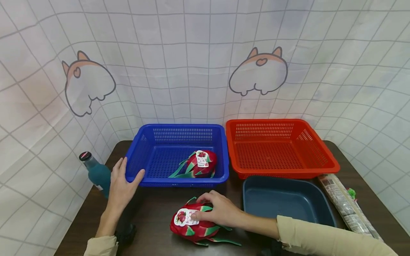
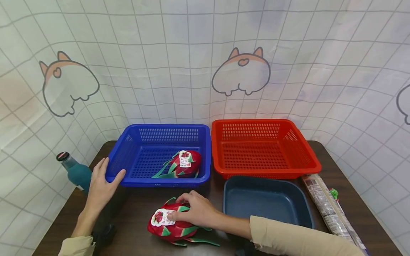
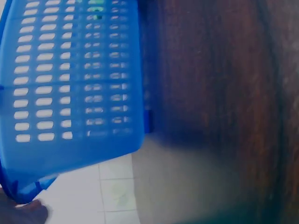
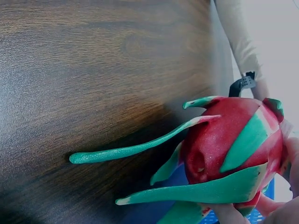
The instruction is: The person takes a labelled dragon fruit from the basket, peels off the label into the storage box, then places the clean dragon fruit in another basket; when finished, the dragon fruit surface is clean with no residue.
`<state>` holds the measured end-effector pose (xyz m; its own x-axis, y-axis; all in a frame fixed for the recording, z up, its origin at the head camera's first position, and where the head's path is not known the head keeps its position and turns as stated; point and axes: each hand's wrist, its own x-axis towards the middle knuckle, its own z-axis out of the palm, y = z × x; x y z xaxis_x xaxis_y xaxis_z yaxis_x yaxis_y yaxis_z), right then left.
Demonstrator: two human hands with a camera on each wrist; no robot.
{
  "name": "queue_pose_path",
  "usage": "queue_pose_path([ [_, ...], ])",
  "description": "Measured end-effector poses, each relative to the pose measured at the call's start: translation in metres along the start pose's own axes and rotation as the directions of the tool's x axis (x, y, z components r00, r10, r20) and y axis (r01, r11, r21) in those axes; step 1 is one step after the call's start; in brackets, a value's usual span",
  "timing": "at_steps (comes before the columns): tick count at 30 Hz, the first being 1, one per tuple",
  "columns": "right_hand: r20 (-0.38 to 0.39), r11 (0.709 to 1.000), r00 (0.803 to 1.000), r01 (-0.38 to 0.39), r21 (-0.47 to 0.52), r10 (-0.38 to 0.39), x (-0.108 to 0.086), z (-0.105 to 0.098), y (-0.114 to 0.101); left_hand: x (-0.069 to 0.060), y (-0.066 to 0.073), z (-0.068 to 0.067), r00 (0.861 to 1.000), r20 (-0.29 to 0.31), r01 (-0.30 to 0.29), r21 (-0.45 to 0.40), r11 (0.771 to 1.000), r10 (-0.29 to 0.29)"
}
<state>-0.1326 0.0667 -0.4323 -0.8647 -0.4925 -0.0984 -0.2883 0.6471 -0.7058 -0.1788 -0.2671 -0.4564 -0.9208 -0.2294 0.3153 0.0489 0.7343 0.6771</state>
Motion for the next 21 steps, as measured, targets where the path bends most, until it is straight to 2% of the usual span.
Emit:
queue_pose_path([
  [2, -0.005, 1.0, 1.0, 0.002, 0.004, -0.001, 0.0, 0.001, 0.0, -0.001, 0.003, 0.002, 0.993, -0.083, -0.087, -0.025, 0.996, 0.085],
  [4, -0.009, 1.0, 1.0, 0.003, 0.009, -0.003, -0.001, 0.001, 0.0, -0.003, 0.01, 0.004, 0.971, -0.149, -0.197, -0.053, 0.979, 0.187],
  [6, -0.014, 1.0, 1.0, 0.005, 0.012, -0.005, -0.001, 0.001, 0.0, -0.007, 0.019, 0.005, 0.943, -0.161, -0.309, -0.099, 0.946, 0.291],
  [8, -0.015, 1.0, 1.0, 0.003, 0.01, -0.002, -0.001, 0.001, 0.001, -0.014, 0.03, 0.008, 0.914, -0.112, -0.405, -0.162, 0.9, 0.391],
  [10, -0.015, 1.0, 1.0, 0.001, 0.01, -0.001, -0.001, 0.001, 0.002, -0.025, 0.04, 0.013, 0.871, -0.022, -0.481, -0.239, 0.843, 0.491],
  [13, -0.013, 1.0, 1.0, 0.002, 0.007, -0.002, 0.0, 0.0, 0.002, -0.044, 0.05, 0.024, 0.773, 0.119, -0.557, -0.343, 0.756, 0.623],
  [15, -0.009, 1.0, 1.0, 0.002, 0.005, -0.002, 0.001, 0.0, 0.001, -0.057, 0.053, 0.03, 0.707, 0.16, -0.589, -0.405, 0.699, 0.689],
  [16, -0.008, 1.0, 1.0, 0.001, 0.004, -0.001, 0.001, 0.001, 0.001, -0.063, 0.054, 0.032, 0.68, 0.167, -0.599, -0.435, 0.672, 0.714],
  [17, -0.007, 1.0, 1.0, 0.001, 0.001, -0.001, 0.001, 0.001, 0.001, -0.068, 0.055, 0.034, 0.659, 0.17, -0.603, -0.463, 0.65, 0.733],
  [18, -0.004, 1.0, 1.0, -0.001, 0.001, 0.001, 0.001, 0.001, 0.001, -0.072, 0.056, 0.035, 0.646, 0.173, -0.602, -0.485, 0.635, 0.744],
  [20, -0.004, 1.0, 1.0, -0.005, 0.003, 0.005, 0.0, 0.001, 0.001, -0.077, 0.057, 0.037, 0.629, 0.187, -0.585, -0.525, 0.618, 0.754],
  [21, -0.005, 1.0, 1.0, -0.007, 0.004, 0.007, 0.0, 0.001, 0.0, -0.078, 0.057, 0.038, 0.625, 0.208, -0.563, -0.547, 0.62, 0.752],
])
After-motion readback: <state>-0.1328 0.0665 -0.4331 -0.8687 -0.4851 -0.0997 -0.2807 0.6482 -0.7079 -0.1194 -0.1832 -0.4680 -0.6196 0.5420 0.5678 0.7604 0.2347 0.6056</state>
